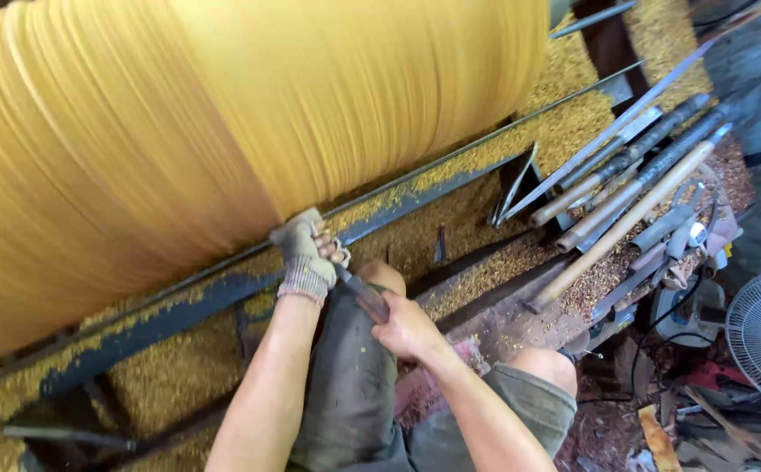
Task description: Using a chisel to shape a large wooden cylinder rotating on a lathe.
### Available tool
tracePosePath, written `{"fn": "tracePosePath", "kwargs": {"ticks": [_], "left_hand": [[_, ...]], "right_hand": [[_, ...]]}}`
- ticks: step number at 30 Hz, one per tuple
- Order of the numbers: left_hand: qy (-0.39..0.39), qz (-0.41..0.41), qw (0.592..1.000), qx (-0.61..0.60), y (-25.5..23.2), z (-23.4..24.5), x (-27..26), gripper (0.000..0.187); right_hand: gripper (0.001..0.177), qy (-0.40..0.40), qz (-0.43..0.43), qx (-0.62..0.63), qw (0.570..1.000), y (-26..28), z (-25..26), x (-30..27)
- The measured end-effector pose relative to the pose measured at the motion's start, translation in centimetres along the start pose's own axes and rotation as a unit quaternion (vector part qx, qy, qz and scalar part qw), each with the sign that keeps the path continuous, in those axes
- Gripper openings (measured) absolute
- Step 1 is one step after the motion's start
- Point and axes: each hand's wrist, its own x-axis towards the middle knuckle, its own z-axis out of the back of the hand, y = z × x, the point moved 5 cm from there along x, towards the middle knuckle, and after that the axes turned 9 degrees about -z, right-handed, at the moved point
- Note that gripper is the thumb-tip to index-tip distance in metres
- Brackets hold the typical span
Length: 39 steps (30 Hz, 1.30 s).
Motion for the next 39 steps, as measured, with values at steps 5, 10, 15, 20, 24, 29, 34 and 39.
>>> {"fn": "tracePosePath", "kwargs": {"ticks": [5,10,15,20,24,29,34,39], "left_hand": [[-0.010,-0.025,0.999,0.026,-1.3,-1.4,-2.9,0.027],[-0.018,-0.007,1.000,-0.009,-1.3,-0.7,-2.5,0.025],[-0.052,-0.029,0.998,0.023,-2.8,1.3,-3.6,0.022],[-0.022,-0.033,0.999,-0.002,-3.6,0.0,-5.0,0.027],[-0.039,-0.034,0.999,0.007,-4.7,2.3,-3.9,0.031],[-0.045,-0.055,0.997,-0.014,-6.6,6.7,-4.3,0.025],[-0.037,-0.060,0.997,-0.027,-7.9,5.4,-5.5,0.023],[-0.083,-0.023,0.996,0.024,-6.4,3.7,-5.9,0.020]], "right_hand": [[0.047,0.011,0.004,-0.001,1.000,0.5,-0.2,-0.4],[0.045,0.019,0.001,0.000,1.000,0.6,-0.6,-0.7],[0.048,0.008,0.046,0.030,0.998,1.5,-1.1,-0.6],[0.043,0.007,0.058,0.012,0.998,1.7,-2.0,-0.5],[0.040,0.011,0.074,0.007,0.997,2.6,-2.9,-0.5],[0.040,0.029,0.080,-0.031,0.996,5.0,-4.5,-1.6],[0.037,0.018,0.093,-0.039,0.995,4.9,-5.4,-1.1],[0.037,0.000,0.074,0.003,0.997,3.7,-5.0,-1.3]]}}
